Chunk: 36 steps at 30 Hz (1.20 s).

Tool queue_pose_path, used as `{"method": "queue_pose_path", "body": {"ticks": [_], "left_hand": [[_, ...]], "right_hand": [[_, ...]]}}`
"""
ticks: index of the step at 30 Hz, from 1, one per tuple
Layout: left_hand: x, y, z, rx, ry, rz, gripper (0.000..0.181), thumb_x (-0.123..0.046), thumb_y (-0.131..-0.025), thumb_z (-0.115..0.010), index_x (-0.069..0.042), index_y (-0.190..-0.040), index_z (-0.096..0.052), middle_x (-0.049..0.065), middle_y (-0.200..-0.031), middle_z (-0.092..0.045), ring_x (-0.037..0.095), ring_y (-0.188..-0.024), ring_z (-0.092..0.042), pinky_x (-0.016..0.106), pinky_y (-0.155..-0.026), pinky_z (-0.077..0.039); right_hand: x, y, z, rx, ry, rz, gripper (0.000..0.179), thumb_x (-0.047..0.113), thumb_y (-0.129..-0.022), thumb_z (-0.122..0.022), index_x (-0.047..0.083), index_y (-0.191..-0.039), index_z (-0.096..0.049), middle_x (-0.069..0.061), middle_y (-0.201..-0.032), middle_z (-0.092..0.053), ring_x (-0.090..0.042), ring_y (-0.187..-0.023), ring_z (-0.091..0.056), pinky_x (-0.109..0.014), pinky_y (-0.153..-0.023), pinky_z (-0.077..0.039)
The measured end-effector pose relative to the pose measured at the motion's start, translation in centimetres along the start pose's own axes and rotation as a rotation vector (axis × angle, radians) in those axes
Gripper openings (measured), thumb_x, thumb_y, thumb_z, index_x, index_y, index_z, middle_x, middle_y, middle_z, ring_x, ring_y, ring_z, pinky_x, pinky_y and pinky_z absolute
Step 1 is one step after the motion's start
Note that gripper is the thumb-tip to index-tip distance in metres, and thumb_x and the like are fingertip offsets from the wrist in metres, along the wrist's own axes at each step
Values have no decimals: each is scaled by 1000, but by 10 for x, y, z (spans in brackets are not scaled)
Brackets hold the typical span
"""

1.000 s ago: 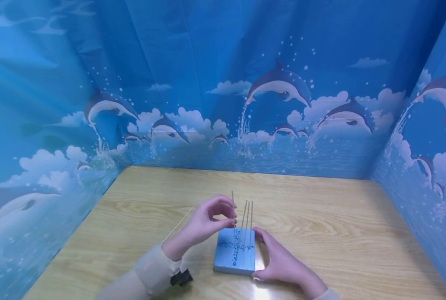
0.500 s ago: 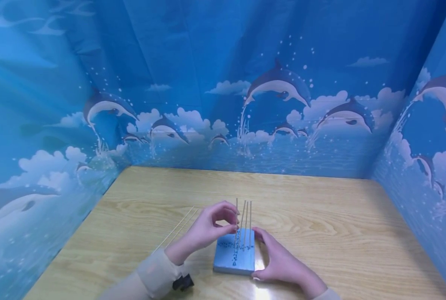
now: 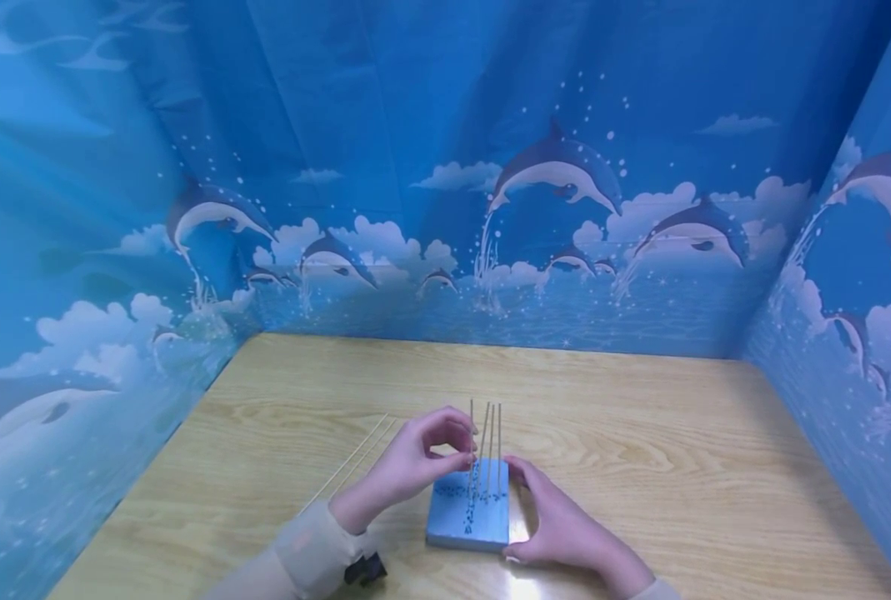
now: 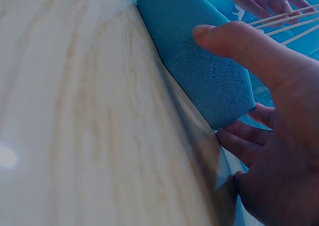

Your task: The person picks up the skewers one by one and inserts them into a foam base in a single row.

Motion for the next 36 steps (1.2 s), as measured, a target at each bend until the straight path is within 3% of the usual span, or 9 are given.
{"method": "queue_pose_path", "body": {"ticks": [26,32,36], "left_hand": [[0,1,0,1,-18,-69,29,2,-83,-72,-7,-110,-67,8,-98,-70,19,-93,-68,21,-78,-60],[0,1,3,-2,-3,-61,29,-1,-84,-73,-9,-112,-68,7,-100,-71,17,-95,-68,20,-79,-60],[2,4,12,-33,-28,-73,28,-4,-85,-73,-10,-112,-68,7,-101,-72,13,-94,-67,21,-83,-59]], "right_hand": [[1,-2,1,-4,6,11,114,34,-59,-92,-1,-149,-31,-16,-148,-49,-35,-133,-50,-58,-111,-37],[0,-2,1,11,-14,-20,115,39,-60,-91,1,-150,-29,-18,-150,-46,-37,-135,-48,-60,-112,-33],[-3,1,-2,35,-30,-68,117,41,-59,-90,4,-152,-28,-16,-152,-43,-35,-138,-45,-59,-114,-30]]}}
Point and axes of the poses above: each hand's wrist, its own y-axis away from the middle knuckle, its own z-axis out of the back of the hand, x = y × z, the point moved 5 cm from there along -y, towards the middle knuckle
